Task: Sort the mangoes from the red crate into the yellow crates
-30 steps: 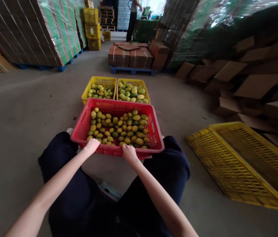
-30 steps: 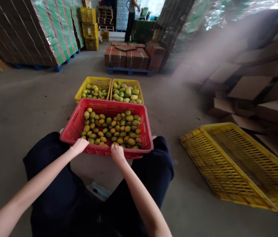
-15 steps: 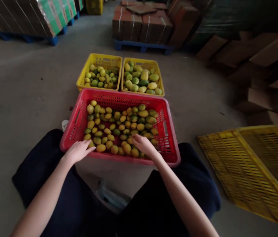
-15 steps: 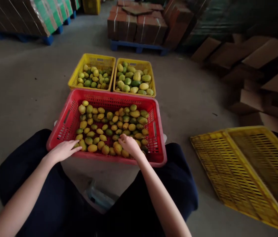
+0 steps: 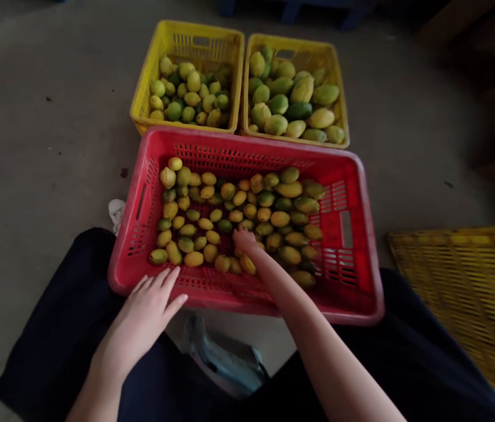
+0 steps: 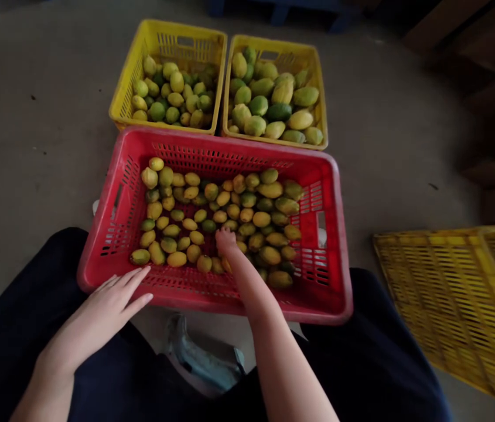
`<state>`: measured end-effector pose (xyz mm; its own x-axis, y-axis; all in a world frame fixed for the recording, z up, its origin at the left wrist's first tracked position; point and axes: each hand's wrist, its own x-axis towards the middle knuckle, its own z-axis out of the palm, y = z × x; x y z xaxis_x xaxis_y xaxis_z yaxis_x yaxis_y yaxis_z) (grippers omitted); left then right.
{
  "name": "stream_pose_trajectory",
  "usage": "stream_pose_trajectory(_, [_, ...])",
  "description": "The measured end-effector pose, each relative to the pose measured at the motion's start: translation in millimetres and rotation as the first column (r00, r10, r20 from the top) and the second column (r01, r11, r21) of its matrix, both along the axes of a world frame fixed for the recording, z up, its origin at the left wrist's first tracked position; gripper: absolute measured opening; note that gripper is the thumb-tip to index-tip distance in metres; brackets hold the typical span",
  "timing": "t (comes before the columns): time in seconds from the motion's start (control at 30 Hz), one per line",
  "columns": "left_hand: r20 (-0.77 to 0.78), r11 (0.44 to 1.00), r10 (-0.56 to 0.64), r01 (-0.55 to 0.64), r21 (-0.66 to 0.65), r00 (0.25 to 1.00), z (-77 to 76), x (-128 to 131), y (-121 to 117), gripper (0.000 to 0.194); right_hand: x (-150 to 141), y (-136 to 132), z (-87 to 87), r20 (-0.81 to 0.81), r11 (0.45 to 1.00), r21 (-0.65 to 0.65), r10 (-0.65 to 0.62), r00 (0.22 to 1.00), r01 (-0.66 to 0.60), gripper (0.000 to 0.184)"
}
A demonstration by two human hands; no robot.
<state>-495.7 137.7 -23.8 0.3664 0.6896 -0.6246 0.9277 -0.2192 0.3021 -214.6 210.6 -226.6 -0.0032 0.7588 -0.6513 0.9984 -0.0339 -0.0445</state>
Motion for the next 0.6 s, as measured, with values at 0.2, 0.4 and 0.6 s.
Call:
stream_pose_trajectory(0.2, [-0.017,0.997,-0.056,0.055,-0.049,0.998,2.7,6.7,-0.3,0.059,0.5,-3.4,-15.1,-0.041,0.997,0.075,0.013,0.999,-0.010,0.035])
stream_pose_trajectory(0.4, [0.016,0.999,-0.031,0.031,-0.008,0.999,11.8,14.4,5.0,0.056,-7.7,-7.7,-10.0,-0.161,0.987,0.126,-0.076,0.984,0.097,0.036])
stream_pose_trajectory(0.6, [-0.096,0.999,0.025,-0.022,0.029,0.995,6.5,-2.0,18.6,0.055,15.1,9.0,39.6,-0.412,0.946,0.163,-0.192,0.891,0.280,0.045])
